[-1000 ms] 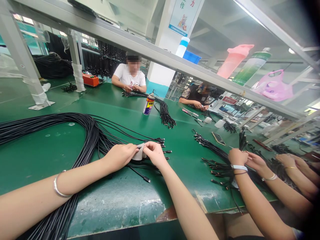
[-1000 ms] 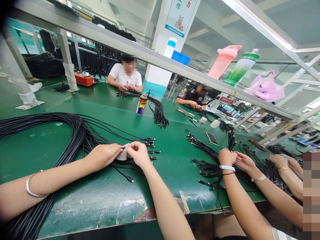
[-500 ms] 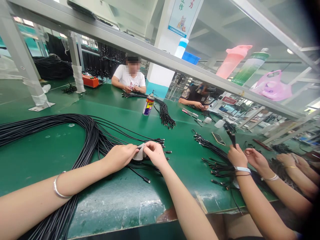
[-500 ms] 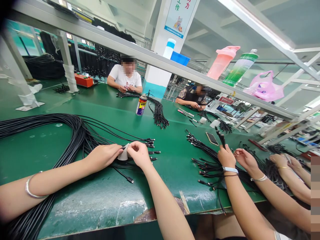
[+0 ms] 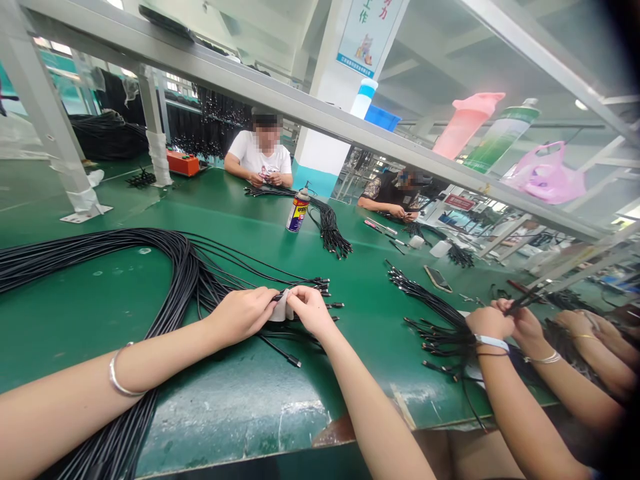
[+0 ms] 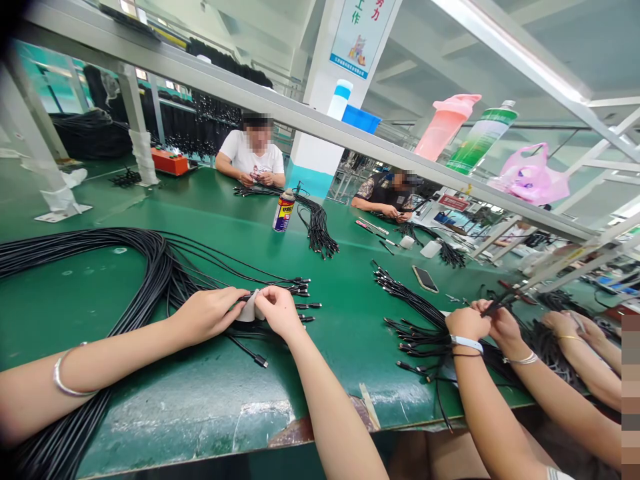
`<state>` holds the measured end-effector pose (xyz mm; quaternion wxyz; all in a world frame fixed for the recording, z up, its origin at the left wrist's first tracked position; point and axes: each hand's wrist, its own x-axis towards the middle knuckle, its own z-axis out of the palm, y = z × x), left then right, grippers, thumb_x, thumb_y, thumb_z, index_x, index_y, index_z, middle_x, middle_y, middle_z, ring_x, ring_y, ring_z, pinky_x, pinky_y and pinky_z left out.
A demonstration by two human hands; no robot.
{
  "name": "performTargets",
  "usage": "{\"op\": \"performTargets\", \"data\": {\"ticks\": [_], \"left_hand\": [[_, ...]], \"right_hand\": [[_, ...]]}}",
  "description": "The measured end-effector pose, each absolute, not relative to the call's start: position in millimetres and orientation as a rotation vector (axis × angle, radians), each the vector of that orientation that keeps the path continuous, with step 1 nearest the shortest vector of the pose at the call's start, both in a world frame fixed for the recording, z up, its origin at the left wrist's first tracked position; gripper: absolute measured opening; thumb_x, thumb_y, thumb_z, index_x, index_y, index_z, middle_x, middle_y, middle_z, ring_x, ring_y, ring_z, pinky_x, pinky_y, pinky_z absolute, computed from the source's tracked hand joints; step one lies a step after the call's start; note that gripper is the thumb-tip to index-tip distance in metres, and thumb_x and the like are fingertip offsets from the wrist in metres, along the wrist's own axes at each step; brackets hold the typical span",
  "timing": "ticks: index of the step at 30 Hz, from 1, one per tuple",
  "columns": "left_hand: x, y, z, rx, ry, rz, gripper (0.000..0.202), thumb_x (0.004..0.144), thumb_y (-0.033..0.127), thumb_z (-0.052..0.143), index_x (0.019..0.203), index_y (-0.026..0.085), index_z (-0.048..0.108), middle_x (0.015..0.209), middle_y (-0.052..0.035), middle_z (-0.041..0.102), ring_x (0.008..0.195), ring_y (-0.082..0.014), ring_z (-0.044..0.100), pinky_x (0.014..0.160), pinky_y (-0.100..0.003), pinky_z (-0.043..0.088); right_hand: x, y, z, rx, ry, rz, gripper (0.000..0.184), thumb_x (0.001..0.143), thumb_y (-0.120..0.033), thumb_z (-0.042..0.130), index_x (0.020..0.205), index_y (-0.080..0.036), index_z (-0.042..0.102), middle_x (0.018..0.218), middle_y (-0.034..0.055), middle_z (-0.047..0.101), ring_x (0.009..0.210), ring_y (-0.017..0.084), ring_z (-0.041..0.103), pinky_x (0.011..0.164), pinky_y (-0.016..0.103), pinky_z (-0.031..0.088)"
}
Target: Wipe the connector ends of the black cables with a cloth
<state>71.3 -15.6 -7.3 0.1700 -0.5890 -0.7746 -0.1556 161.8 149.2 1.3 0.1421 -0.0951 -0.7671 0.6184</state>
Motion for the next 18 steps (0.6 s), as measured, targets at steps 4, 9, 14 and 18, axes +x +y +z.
{"op": "performTargets", "data": {"ticks": [4,9,14,18], "left_hand": [[70.4,-15.3,-9.1,-1.647,-2.177,-0.451,0.031,0.100,0.028,0.030,0.115,0.016,0.053,0.104,-0.0079,0.069,0.088,-0.0204,0.069,0.070,-0.031,0.055],[68.1,-14.8,-10.4,-1.628,-2.131,-0.448,0.027,0.099,0.027,0.032,0.113,0.017,0.054,0.098,-0.0060,0.070,0.083,-0.0179,0.068,0.066,-0.027,0.052],[66.4,-15.0,-11.0,-1.586,-2.043,-0.463,0.025,0.099,0.028,0.036,0.108,0.018,0.057,0.085,-0.0025,0.066,0.075,-0.0166,0.066,0.062,-0.026,0.049],[67.2,-15.7,-10.9,-1.558,-2.031,-0.457,0.025,0.099,0.027,0.036,0.103,0.018,0.058,0.080,-0.0012,0.063,0.071,-0.0166,0.064,0.059,-0.027,0.046]], "right_hand": [[161.0,150.1,-0.3,-0.253,-2.178,1.824,0.012,0.068,-0.029,0.056,0.065,-0.018,0.054,0.059,-0.0022,0.054,0.055,0.012,0.048,0.056,0.025,0.038],[160.5,151.0,-1.0,-0.250,-2.173,1.806,0.009,0.067,-0.025,0.057,0.069,-0.017,0.055,0.064,-0.0011,0.056,0.058,0.012,0.050,0.059,0.025,0.041],[161.7,149.5,1.8,-0.198,-2.154,1.750,0.009,0.068,-0.025,0.058,0.072,-0.016,0.058,0.067,-0.0002,0.057,0.061,0.013,0.053,0.061,0.026,0.044],[164.1,147.5,5.5,-0.181,-2.183,1.642,0.007,0.071,-0.023,0.058,0.074,-0.017,0.058,0.069,-0.0004,0.058,0.063,0.013,0.053,0.061,0.026,0.044]]}}
